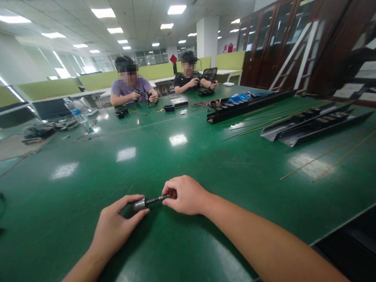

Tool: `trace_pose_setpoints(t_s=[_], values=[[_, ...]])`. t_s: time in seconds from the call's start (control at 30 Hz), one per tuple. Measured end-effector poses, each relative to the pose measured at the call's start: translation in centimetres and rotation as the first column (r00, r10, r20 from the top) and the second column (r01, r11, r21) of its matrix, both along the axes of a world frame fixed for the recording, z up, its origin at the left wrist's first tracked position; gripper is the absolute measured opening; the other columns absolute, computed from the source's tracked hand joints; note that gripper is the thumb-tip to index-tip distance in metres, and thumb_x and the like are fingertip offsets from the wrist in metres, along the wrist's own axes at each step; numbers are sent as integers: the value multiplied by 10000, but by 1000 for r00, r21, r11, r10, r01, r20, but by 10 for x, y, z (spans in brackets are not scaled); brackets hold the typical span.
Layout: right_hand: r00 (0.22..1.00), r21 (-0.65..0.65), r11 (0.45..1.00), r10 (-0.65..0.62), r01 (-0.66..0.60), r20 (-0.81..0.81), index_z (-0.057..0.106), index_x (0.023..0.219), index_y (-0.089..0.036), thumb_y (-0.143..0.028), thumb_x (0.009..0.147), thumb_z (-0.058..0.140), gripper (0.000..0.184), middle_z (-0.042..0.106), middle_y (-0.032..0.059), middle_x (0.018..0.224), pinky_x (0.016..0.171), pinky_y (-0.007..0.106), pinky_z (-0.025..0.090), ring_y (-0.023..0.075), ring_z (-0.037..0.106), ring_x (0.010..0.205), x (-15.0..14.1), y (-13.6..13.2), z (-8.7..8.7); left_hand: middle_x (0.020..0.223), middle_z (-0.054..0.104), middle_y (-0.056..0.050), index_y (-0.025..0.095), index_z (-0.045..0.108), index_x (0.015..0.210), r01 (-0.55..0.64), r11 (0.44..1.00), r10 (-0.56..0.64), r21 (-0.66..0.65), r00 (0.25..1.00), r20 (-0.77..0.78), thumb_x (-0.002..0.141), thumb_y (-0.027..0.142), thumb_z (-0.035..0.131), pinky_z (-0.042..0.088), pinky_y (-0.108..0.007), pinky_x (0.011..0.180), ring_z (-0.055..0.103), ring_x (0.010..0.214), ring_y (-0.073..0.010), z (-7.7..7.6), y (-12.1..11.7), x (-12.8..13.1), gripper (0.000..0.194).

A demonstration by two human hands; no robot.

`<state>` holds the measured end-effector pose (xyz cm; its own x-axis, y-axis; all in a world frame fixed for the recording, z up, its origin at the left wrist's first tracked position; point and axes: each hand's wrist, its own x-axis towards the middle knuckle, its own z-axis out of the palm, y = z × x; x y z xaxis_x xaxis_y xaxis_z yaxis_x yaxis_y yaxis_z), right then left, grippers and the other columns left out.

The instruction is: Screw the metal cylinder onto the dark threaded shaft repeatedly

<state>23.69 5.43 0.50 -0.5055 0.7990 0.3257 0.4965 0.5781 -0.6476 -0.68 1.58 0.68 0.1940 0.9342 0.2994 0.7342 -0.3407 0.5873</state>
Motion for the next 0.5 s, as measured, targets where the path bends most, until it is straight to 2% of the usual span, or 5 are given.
trace_pose_setpoints(t_s=[0.5], values=[[1000,29,999,17,-17,-8,703,828,-181,-220,763,741,85,688,4,748,667,244,451,133,615,680,2,2,1,1036,736,17,282,701,1037,-5,1000,5,-12,1000,20,783,366,742,518,-357,910,685,970,-207,-2,3,0,271]])
